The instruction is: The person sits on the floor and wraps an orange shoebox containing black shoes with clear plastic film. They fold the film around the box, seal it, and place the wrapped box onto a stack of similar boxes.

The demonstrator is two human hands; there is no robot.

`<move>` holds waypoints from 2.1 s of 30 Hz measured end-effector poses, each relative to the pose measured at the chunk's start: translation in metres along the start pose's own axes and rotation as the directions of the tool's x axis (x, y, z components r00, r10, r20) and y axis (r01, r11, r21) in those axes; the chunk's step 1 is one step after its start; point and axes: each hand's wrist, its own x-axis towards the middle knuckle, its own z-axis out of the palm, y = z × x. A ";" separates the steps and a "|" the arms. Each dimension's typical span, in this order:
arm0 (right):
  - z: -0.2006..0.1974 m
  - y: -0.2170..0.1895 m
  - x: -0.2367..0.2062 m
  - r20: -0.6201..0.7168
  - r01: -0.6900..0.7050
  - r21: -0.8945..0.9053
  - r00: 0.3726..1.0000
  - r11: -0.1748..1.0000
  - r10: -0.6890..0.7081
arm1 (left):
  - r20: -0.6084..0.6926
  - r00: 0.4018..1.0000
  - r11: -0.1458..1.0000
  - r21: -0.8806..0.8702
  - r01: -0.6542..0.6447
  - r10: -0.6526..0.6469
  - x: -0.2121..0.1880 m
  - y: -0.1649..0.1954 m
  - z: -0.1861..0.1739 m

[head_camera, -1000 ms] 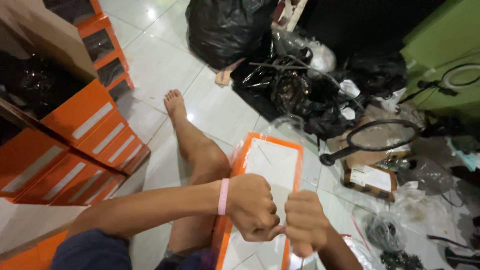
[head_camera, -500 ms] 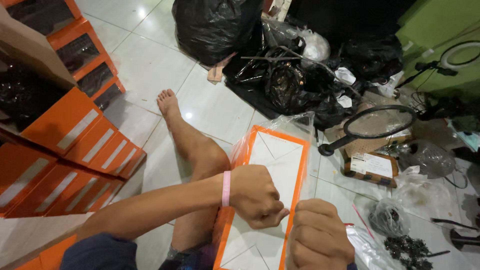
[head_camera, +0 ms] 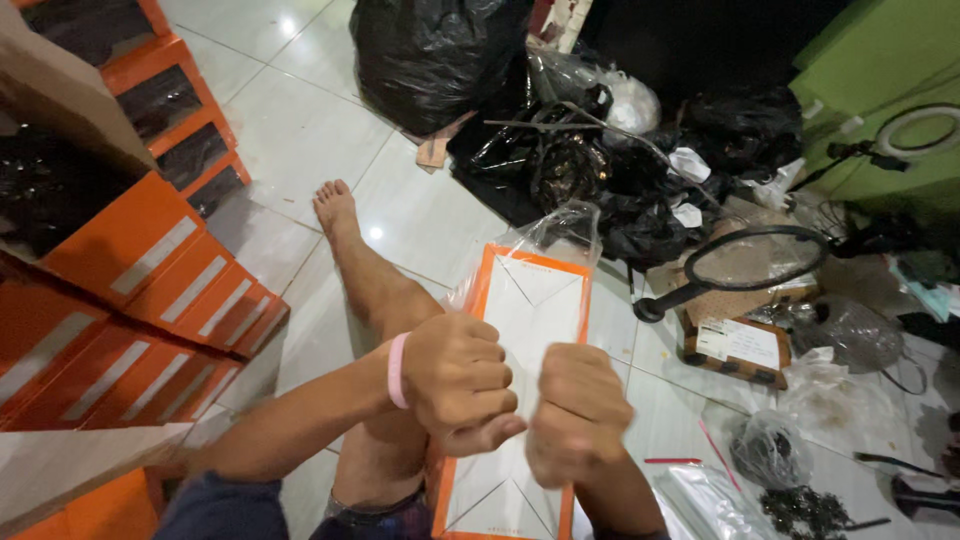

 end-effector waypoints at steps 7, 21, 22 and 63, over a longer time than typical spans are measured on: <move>0.006 0.025 -0.010 0.033 -0.057 -0.008 0.998 0.998 0.057 | -0.184 0.974 0.989 0.089 -0.117 0.132 0.022 -0.005 -0.010; 0.009 0.060 -0.021 -0.025 -0.020 0.006 0.999 1.000 0.020 | -0.436 0.881 0.979 -0.003 -0.205 0.183 0.075 -0.004 0.003; 0.009 0.061 -0.023 -0.007 -0.004 -0.006 1.000 1.000 0.004 | -0.447 0.875 0.976 -0.020 -0.219 0.187 0.079 -0.005 0.002; 0.050 0.002 0.031 0.986 0.849 0.102 -0.155 0.519 0.059 | 0.906 0.337 0.696 -0.068 0.715 -0.257 0.026 -0.069 0.074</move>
